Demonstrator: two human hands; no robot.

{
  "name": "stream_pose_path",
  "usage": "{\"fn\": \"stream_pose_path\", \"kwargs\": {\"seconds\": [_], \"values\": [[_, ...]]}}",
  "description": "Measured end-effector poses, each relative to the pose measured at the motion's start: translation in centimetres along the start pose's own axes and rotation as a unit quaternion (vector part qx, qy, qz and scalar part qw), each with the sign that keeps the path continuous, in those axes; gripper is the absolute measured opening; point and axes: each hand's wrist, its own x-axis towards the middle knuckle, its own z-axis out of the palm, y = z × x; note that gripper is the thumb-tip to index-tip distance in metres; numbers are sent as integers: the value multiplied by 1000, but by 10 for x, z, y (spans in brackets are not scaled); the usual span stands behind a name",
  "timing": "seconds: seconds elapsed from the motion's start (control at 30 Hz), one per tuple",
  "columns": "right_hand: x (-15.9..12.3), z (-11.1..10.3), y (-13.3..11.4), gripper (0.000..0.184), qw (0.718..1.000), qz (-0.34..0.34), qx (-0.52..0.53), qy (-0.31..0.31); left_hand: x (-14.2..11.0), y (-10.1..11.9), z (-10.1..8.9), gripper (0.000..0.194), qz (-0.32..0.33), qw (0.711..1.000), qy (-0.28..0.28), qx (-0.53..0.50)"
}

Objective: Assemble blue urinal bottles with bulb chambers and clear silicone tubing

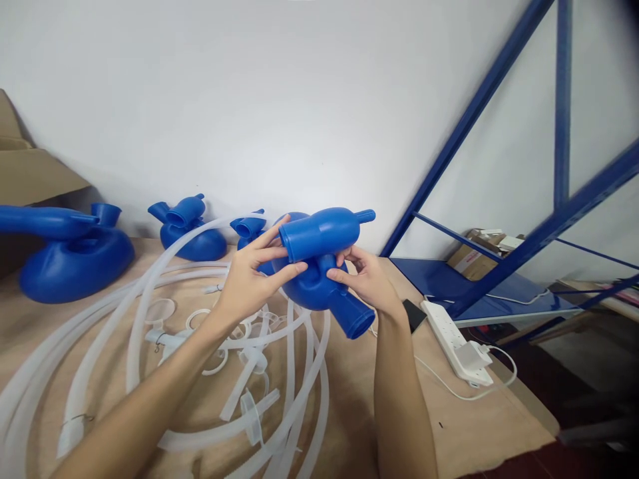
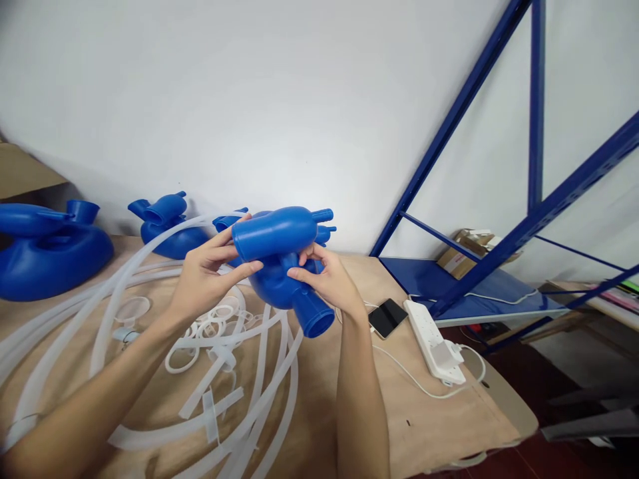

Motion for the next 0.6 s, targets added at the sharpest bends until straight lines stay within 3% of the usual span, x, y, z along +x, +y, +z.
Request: {"fn": "stream_pose_path", "kwargs": {"seconds": [0.1, 0.27, 0.33, 0.47, 0.6], "values": [[0, -16, 10, 44, 999, 8, -13, 38, 7, -3, -13, 43, -3, 999, -25, -35], [-2, -65, 51, 51, 982, 69, -3, 178, 16, -2, -37, 32, -56, 998, -32, -4], [-4, -84, 74, 53, 960, 99, 13, 261, 19, -1, -45, 33, -79, 996, -24, 10], [-10, -104, 122, 61, 888, 125, 16, 442, 24, -3, -55, 35, -89, 996, -13, 27], [-13, -109, 164, 65, 867, 142, -1, 477, 26, -6, -60, 37, -82, 993, -44, 66]]}}
